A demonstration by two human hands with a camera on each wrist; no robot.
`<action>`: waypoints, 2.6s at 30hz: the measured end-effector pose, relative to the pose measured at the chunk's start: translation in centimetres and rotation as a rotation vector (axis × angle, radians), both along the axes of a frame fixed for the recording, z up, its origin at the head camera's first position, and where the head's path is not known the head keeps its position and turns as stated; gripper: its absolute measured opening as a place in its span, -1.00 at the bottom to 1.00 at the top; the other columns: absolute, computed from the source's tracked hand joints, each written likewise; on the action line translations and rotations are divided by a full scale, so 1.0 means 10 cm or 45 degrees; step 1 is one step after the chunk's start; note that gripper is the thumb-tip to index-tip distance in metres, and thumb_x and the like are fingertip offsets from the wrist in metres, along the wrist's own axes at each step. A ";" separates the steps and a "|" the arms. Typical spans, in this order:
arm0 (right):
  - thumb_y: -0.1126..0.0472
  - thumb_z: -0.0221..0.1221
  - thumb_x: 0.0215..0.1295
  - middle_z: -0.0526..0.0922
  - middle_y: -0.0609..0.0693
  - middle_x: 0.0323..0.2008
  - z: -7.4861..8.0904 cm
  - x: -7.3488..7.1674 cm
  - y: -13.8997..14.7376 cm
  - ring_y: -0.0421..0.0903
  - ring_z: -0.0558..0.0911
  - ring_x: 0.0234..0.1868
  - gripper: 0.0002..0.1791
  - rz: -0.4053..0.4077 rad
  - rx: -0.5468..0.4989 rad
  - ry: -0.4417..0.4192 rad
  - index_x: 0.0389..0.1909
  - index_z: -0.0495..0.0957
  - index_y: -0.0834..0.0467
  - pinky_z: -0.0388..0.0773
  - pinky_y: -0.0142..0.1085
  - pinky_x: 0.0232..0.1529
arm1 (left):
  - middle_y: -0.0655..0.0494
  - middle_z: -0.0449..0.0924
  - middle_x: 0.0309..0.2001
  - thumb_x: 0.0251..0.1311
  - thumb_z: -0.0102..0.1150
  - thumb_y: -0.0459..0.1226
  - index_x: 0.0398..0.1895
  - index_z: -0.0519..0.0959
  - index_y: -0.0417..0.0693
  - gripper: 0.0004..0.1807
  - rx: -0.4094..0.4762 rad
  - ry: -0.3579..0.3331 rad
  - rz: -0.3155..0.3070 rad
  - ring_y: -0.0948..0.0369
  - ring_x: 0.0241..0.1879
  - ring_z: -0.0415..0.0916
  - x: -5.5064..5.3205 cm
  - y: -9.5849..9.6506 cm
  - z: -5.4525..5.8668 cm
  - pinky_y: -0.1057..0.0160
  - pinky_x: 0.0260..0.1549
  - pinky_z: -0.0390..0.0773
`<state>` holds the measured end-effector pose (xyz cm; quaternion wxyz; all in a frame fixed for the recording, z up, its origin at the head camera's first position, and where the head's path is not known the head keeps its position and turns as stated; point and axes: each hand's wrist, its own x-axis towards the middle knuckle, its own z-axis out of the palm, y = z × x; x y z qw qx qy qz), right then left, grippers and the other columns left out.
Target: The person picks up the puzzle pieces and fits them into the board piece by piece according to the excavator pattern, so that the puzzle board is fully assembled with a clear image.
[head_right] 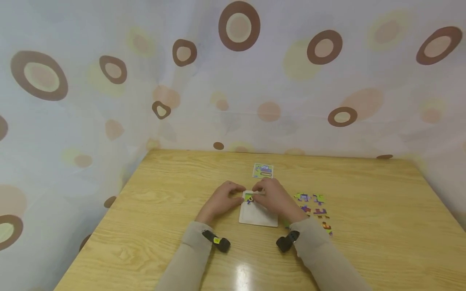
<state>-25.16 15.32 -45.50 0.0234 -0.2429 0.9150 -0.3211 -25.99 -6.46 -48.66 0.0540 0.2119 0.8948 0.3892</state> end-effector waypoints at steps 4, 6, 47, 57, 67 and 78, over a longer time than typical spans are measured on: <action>0.23 0.25 0.34 0.62 0.03 -0.18 0.03 0.04 0.04 0.02 0.58 -0.11 -0.81 0.015 -0.016 0.013 -0.11 0.69 0.22 0.55 0.01 -0.07 | 0.11 0.51 0.05 0.29 0.29 -0.21 0.14 0.62 -0.03 -0.64 -0.005 -0.004 0.008 0.23 -0.02 0.42 -0.01 0.00 -0.02 0.25 0.04 0.43; 0.23 0.25 0.34 0.62 0.03 -0.17 0.04 0.06 0.07 0.03 0.59 -0.10 -0.81 0.019 -0.024 0.018 -0.11 0.69 0.23 0.55 0.02 -0.07 | 0.12 0.51 0.05 0.29 0.29 -0.21 0.14 0.62 -0.03 -0.64 -0.008 -0.008 0.009 0.24 -0.02 0.42 -0.01 0.00 -0.02 0.25 0.05 0.43; 0.33 0.27 0.30 0.63 0.17 -0.10 0.11 0.29 0.96 0.14 0.57 -0.11 -0.72 -0.119 -0.018 0.086 0.01 0.61 0.32 0.54 0.02 -0.17 | 0.09 0.51 0.05 0.29 0.29 -0.23 0.14 0.63 -0.05 -0.64 0.028 -0.019 0.008 0.22 -0.02 0.41 0.02 0.00 0.01 0.23 0.04 0.42; 0.31 0.25 0.33 0.59 0.22 -0.01 0.05 0.26 1.12 0.23 0.55 -0.01 -0.67 -0.183 -0.005 -0.023 0.07 0.58 0.33 0.55 0.06 -0.12 | 0.13 0.48 0.03 0.30 0.28 -0.23 0.14 0.62 -0.01 -0.65 0.041 -0.057 0.039 0.23 -0.04 0.40 0.04 0.01 0.03 0.24 0.03 0.42; 0.30 0.23 0.33 0.58 0.26 0.01 -0.04 0.22 1.27 0.06 0.61 -0.17 -0.69 -0.174 0.025 0.009 0.04 0.59 0.35 0.56 -0.05 -0.23 | 0.14 0.48 0.03 0.30 0.28 -0.22 0.14 0.62 0.01 -0.65 0.042 -0.062 0.042 0.23 -0.02 0.41 0.04 0.01 0.02 0.24 0.05 0.42; 0.31 0.29 0.28 0.59 0.21 -0.10 -0.08 0.17 1.26 0.08 0.59 -0.19 -0.78 -0.145 0.068 0.053 -0.10 0.66 0.32 0.55 -0.01 -0.21 | 0.13 0.49 0.05 0.30 0.28 -0.21 0.15 0.62 0.02 -0.65 0.030 -0.051 0.037 0.22 -0.02 0.42 0.03 0.01 0.01 0.24 0.05 0.43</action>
